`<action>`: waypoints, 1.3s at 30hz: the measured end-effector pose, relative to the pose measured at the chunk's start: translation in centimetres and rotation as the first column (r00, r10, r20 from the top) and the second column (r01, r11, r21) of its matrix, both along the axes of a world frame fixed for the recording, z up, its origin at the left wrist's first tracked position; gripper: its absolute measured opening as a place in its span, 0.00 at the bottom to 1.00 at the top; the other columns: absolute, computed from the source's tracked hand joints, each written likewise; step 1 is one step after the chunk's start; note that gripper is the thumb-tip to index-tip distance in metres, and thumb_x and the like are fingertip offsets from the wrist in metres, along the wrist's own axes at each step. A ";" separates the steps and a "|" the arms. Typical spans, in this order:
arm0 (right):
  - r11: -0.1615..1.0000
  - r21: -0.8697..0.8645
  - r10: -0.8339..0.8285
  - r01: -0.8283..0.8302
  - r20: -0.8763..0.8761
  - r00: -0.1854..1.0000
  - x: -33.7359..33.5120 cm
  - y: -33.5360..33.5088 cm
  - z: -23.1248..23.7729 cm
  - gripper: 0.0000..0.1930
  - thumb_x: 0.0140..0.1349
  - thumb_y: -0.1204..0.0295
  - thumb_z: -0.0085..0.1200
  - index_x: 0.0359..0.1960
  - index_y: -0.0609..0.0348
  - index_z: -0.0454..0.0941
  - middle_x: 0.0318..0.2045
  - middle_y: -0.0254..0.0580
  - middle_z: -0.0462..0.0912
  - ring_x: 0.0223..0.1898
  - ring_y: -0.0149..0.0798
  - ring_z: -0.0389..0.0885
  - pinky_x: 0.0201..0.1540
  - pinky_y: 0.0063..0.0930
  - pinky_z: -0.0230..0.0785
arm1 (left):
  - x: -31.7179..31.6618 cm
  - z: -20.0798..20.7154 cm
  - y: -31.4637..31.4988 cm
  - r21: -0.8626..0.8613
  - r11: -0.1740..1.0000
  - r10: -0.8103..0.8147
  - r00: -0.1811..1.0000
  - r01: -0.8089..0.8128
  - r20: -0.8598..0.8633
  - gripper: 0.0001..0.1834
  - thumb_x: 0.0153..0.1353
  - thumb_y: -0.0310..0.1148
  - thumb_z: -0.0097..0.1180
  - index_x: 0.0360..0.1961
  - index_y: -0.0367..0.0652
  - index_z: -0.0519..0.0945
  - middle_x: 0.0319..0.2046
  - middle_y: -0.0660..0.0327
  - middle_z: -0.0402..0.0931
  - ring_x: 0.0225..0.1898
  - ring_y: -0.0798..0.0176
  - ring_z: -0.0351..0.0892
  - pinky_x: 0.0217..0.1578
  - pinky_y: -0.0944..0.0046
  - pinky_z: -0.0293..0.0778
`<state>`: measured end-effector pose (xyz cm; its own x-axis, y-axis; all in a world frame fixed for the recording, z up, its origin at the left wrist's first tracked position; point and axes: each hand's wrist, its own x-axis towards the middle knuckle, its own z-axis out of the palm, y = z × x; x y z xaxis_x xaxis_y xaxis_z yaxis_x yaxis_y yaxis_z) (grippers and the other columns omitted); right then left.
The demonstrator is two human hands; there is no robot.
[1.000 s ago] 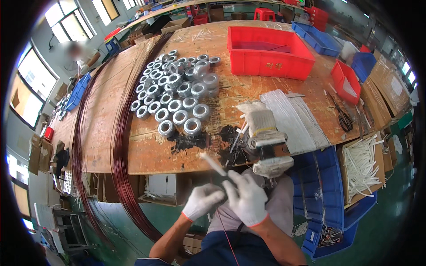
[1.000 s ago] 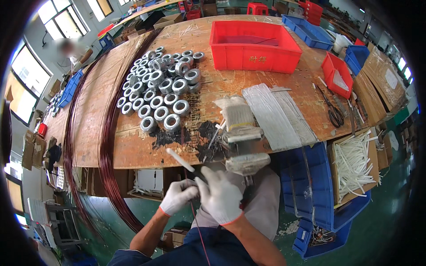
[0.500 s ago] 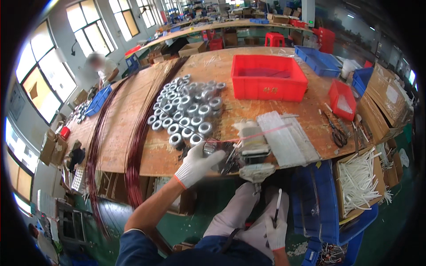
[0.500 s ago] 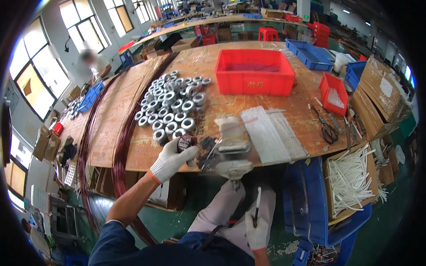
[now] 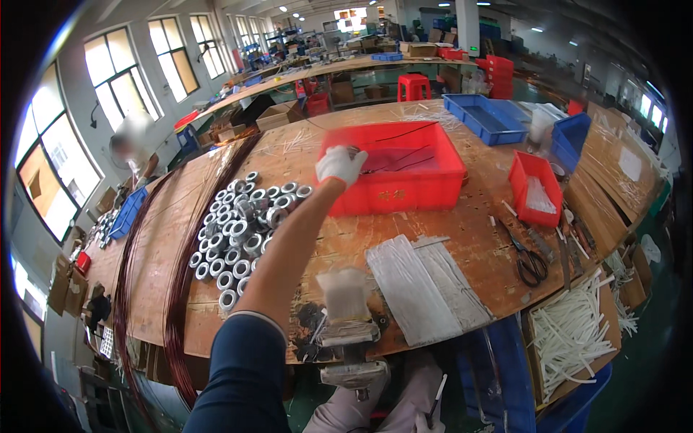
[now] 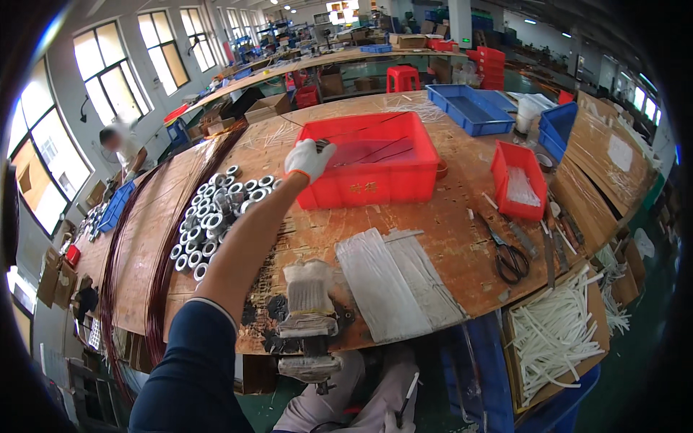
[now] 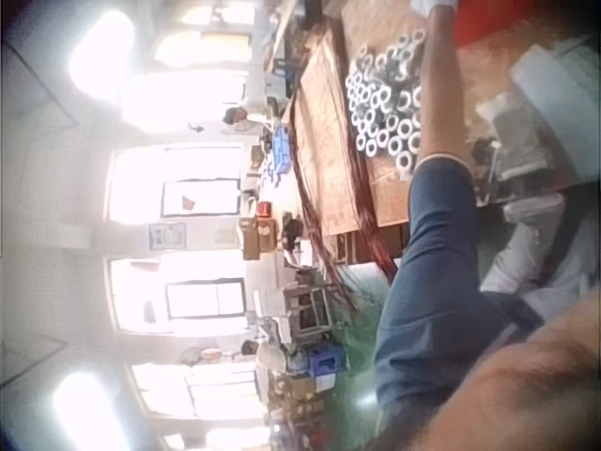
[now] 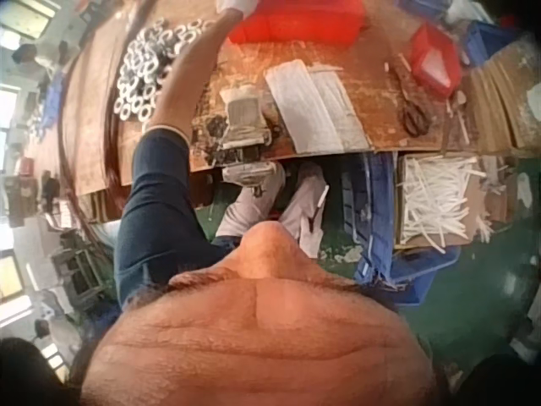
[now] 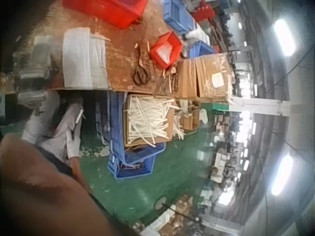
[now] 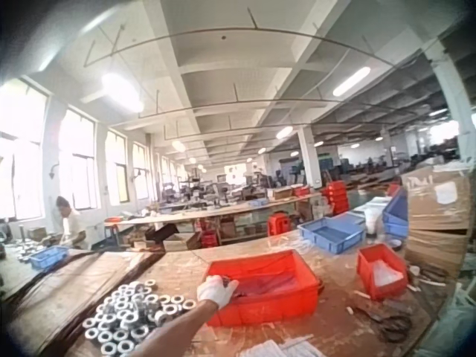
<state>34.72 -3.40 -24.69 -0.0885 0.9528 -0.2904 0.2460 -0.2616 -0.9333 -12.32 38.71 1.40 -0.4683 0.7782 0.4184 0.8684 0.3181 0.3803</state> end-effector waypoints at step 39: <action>0.933 -0.359 -0.040 0.005 -0.089 0.995 -0.4 -3.7 2.0 0.16 0.72 0.64 0.64 0.32 0.65 0.77 0.20 0.34 0.74 0.12 0.33 0.70 0.12 0.31 0.61 | 4.2 -2.4 -42.8 0.240 0.957 -0.267 0.167 0.162 0.949 0.20 0.69 0.36 0.68 0.50 0.27 0.82 0.39 0.55 0.85 0.39 0.63 0.87 0.45 0.63 0.83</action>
